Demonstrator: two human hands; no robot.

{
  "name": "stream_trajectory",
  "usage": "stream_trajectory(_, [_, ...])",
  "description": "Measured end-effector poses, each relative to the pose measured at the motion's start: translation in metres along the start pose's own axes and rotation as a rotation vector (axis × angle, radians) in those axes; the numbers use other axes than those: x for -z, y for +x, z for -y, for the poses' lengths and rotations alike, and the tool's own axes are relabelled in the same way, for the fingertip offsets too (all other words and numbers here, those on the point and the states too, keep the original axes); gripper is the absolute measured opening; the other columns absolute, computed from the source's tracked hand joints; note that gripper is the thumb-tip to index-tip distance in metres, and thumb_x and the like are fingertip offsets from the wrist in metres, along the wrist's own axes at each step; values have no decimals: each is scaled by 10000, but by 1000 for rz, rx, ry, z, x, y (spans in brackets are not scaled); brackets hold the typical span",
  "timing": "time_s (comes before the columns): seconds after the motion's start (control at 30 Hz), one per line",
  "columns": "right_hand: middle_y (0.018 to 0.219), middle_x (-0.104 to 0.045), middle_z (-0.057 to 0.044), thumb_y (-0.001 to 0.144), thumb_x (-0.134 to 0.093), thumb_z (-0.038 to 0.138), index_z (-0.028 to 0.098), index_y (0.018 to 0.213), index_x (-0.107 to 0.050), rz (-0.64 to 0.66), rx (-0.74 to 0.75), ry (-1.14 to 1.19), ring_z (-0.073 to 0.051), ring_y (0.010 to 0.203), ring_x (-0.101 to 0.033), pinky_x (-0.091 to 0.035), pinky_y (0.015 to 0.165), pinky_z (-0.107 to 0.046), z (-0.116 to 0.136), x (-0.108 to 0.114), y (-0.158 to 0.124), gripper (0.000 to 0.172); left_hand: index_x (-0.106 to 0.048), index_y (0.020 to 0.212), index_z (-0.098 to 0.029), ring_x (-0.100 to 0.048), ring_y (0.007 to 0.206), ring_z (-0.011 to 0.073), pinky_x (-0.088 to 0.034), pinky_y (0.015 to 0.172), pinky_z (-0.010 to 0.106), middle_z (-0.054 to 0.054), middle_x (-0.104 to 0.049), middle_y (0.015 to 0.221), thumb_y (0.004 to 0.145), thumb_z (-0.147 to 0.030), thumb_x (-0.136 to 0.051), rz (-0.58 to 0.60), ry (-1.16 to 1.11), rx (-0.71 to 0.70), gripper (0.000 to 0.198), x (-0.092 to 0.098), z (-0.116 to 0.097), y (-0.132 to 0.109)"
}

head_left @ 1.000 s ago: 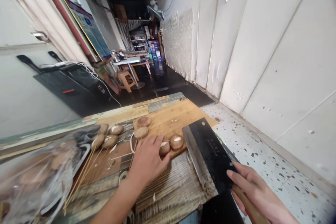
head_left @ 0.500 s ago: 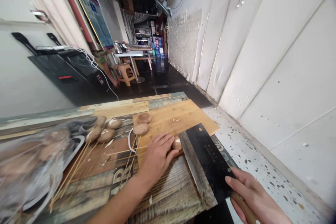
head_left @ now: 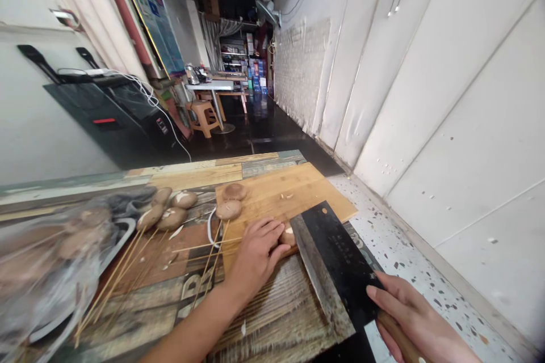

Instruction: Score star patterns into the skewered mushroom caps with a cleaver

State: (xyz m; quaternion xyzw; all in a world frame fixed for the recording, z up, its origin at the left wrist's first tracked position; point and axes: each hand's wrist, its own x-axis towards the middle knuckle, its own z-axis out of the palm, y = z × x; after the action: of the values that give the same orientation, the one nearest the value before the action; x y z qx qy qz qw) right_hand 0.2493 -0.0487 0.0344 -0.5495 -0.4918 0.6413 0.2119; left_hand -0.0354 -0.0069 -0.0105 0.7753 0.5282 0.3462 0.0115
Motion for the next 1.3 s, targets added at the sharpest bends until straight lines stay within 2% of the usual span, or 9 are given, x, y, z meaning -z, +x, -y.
stream_trajectory(0.27, [301,-480,70,799,-540,611,235,759,-405,81,86,35,-95,241,-361,-214,296,-190,18,1,24,401,-649,1128,-156,-588,1110,268,-464,983,490,95,-696,1128,844,-310,-625,0,7,8,324,0,-2,1])
stream_trajectory(0.37, [306,-462,80,832,-508,598,242,765,-399,59,115,-47,-107,260,-371,-252,313,-204,25,5,18,378,-644,1118,-168,-595,1084,263,-466,973,477,89,-695,1119,841,-314,-628,3,34,0,313,4,-6,3])
stream_trajectory(0.47, [376,-509,55,941,-397,491,239,746,-402,-97,253,-392,-124,341,-468,-372,399,-229,28,2,-3,319,-639,1092,-148,-594,1050,266,-473,943,468,98,-689,1105,833,-309,-640,8,76,-2,306,6,-11,5])
stream_trajectory(0.57, [468,-553,14,982,-303,311,205,844,-487,-321,617,-940,-156,392,-524,-404,420,-255,23,-11,-21,253,-633,1075,-149,-591,1017,270,-479,897,470,95,-689,1070,836,-313,-635,5,114,14,289,4,-16,6])
stream_trajectory(0.67, [638,-674,-79,878,-333,97,78,1055,-532,-345,946,-1443,-184,433,-581,-444,403,-275,15,-25,-27,267,-647,1008,-159,-592,978,269,-483,858,459,90,-690,1015,845,-306,-618,-8,129,14,222,1,-17,5])
stream_trajectory(0.73, [842,-728,-183,777,-387,34,-2,1114,-526,-350,1037,-1684,-212,535,-655,-504,436,-286,12,-32,-26,366,-652,1004,-169,-588,964,269,-482,852,457,87,-685,1009,831,-258,-625,-35,131,-7,196,-1,-16,3])
stream_trajectory(0.87, [938,-724,-231,711,-464,75,-30,1126,-562,-380,1024,-1901,-245,557,-677,-521,400,-307,16,-40,-25,439,-646,1075,-192,-583,926,274,-486,838,464,77,-682,989,771,-151,-633,-83,144,-42,308,-1,-13,-1])
stream_trajectory(1.13, [886,-735,-211,697,-515,121,-12,1099,-629,-413,970,-1938,-230,481,-640,-497,348,-304,22,-51,-32,439,-675,898,-158,-600,930,293,-503,791,447,112,-689,934,754,-133,-569,-88,169,-44,181,0,-12,-2])
stream_trajectory(1.3, [917,-730,-236,679,-523,126,-6,1087,-648,-419,1002,-1965,-248,488,-656,-505,340,-309,25,-53,-32,446,-668,908,-157,-620,894,277,-510,792,444,108,-696,920,762,-156,-551,-117,159,-42,188,-1,-13,-2])
